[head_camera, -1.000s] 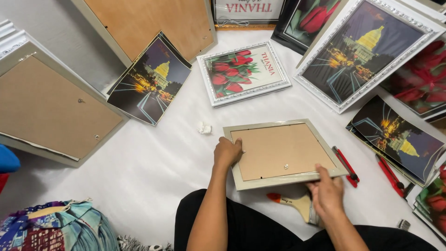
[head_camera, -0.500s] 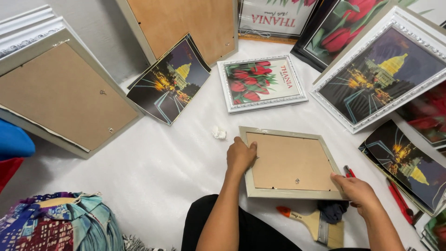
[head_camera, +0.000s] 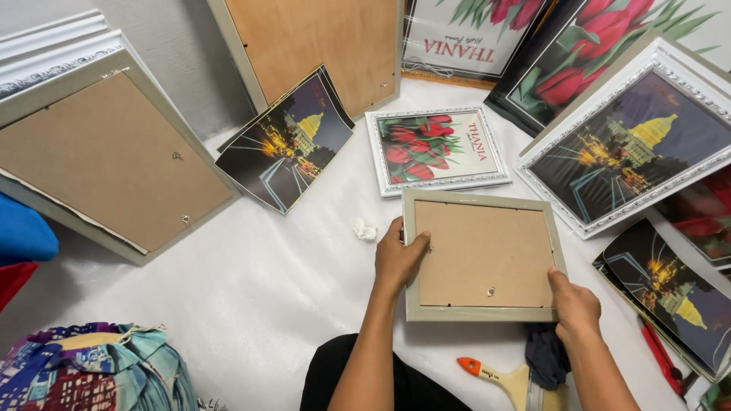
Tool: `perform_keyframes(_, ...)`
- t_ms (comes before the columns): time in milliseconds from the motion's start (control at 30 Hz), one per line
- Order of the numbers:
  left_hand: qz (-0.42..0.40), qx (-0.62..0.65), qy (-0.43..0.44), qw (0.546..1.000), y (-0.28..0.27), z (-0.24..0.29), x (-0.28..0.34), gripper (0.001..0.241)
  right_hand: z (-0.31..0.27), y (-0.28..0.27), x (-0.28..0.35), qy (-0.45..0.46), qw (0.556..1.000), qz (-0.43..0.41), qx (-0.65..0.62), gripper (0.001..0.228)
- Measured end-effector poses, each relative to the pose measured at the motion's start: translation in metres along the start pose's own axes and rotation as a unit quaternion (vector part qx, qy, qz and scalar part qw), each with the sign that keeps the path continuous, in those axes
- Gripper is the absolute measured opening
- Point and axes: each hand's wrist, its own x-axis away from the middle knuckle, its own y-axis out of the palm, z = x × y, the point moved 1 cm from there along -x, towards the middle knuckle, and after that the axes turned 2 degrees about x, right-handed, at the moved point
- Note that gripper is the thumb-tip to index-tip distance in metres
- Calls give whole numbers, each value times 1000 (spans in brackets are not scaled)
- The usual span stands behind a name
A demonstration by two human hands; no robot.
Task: Cleaning a picture frame glass and applying adhesive to the frame edges
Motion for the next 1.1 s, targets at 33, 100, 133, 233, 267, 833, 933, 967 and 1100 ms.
perform_keyframes(33, -25, 83, -8, 996, -1, 7, 3, 65, 5, 3, -8, 19, 999, 5, -39, 56)
perform_keyframes(100, -59, 122, -22, 991, -1, 7, 0, 76, 15, 4, -14, 9, 996, -5, -91, 48)
perform_keyframes(133, -95, 157, -36, 982, 0, 7, -1, 89, 20, 4, -18, 2, 990, -16, -143, 39)
perform_keyframes(233, -102, 155, -26, 982, -3, 12, 3, 91, 28, -1, -23, 11, 984, -12, -178, 25)
perform_keyframes(267, -103, 154, -27, 982, -3, 13, 3, 91, 30, -5, -25, 12, 984, -11, -178, 25)
perform_keyframes(833, -46, 416, -9, 908, 5, -7, -10, 85, -73, 57, 130, 125, 882, -255, -377, 49)
perform_keyframes(933, -27, 427, -14, 904, 5, -13, -14, 83, -44, 86, 105, 71, 862, -300, -402, 35)
perform_keyframes(967, -26, 428, -13, 903, 7, -19, -19, 83, -34, 96, 89, 70, 862, -301, -401, 35)
perform_keyframes(1100, 1, 445, -3, 896, 11, -35, -31, 91, 6, 126, 24, 156, 831, -281, -454, 49)
